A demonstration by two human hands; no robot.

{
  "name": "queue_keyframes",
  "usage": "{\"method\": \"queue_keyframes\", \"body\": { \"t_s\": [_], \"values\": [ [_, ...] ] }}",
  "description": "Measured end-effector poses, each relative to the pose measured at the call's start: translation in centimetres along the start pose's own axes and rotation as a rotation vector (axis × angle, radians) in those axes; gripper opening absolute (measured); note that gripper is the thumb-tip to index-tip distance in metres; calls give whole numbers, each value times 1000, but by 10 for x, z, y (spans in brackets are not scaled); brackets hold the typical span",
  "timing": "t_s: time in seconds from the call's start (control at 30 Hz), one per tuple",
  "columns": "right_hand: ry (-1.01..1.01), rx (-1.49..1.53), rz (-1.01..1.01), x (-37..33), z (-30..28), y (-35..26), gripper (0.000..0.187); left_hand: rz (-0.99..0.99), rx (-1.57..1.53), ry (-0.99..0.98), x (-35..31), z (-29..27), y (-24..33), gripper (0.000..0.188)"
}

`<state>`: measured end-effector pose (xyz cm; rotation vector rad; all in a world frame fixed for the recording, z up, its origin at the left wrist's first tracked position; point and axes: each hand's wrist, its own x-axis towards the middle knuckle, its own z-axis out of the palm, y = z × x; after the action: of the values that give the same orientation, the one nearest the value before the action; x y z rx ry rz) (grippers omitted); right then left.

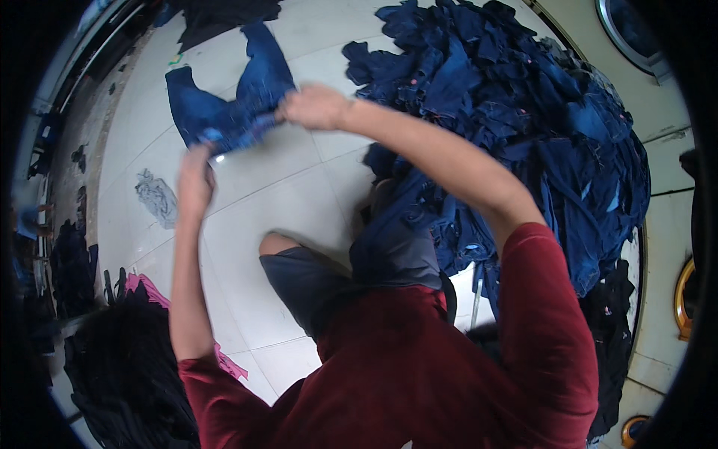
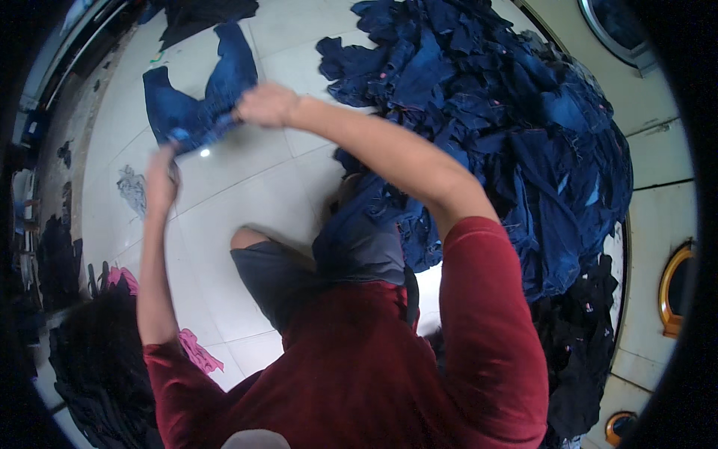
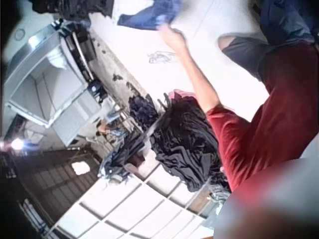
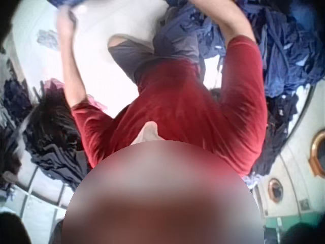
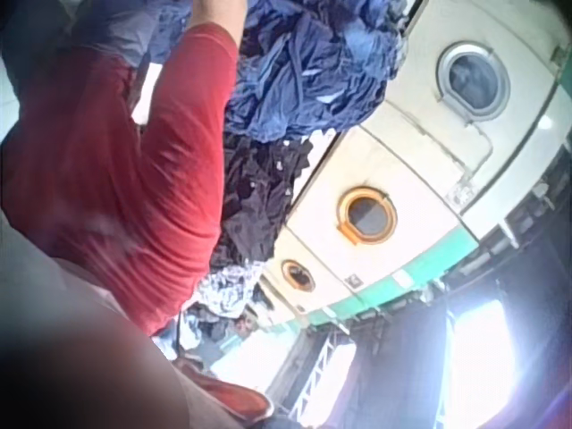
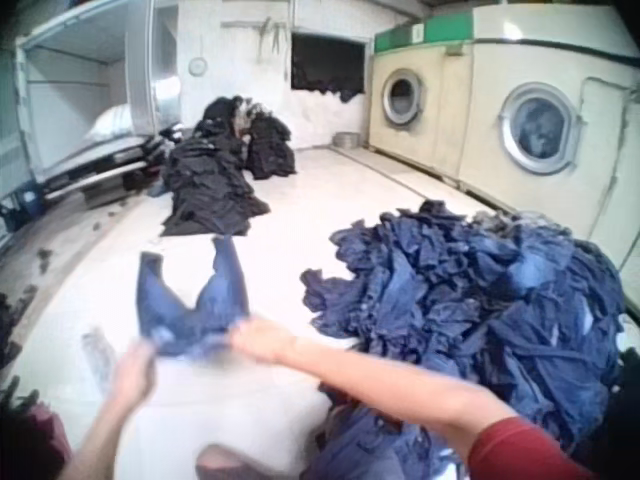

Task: The person sits on the floor and folds denim jeans one by one from a large pile, placing each folded pair into a growing stack. The person handles the jeans by hand, turning them over and aligning the legs before folding.

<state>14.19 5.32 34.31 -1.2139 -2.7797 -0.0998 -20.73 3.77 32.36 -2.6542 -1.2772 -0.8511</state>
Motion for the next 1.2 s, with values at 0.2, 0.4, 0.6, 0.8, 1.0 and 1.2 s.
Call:
{"method": "queue_keyframes", "body": {
  "t_s": [0.2,0.4,0.6,0.8,1.0,1.2],
  "values": [
    [-169,-75,917,-157,125,1,108,-322,-339,-690,-165,93,97,51],
    [-222,117,1324,-288,163,5,71,-514,-687,-565,-184,110,149,36],
    [109,324,1141,-330,66,-94,44,-807,-1232,-455,-131,170,179,40],
    [-5,1156,561,-314,-17,-229,49,-1476,-1931,-463,-97,206,239,63],
    [-33,702,373,-276,-106,-185,50,-894,-2005,-275,-81,125,203,54],
    [154,759,-151,-164,-159,-113,103,-87,-1521,-376,-29,-80,197,33]
  ]
}}
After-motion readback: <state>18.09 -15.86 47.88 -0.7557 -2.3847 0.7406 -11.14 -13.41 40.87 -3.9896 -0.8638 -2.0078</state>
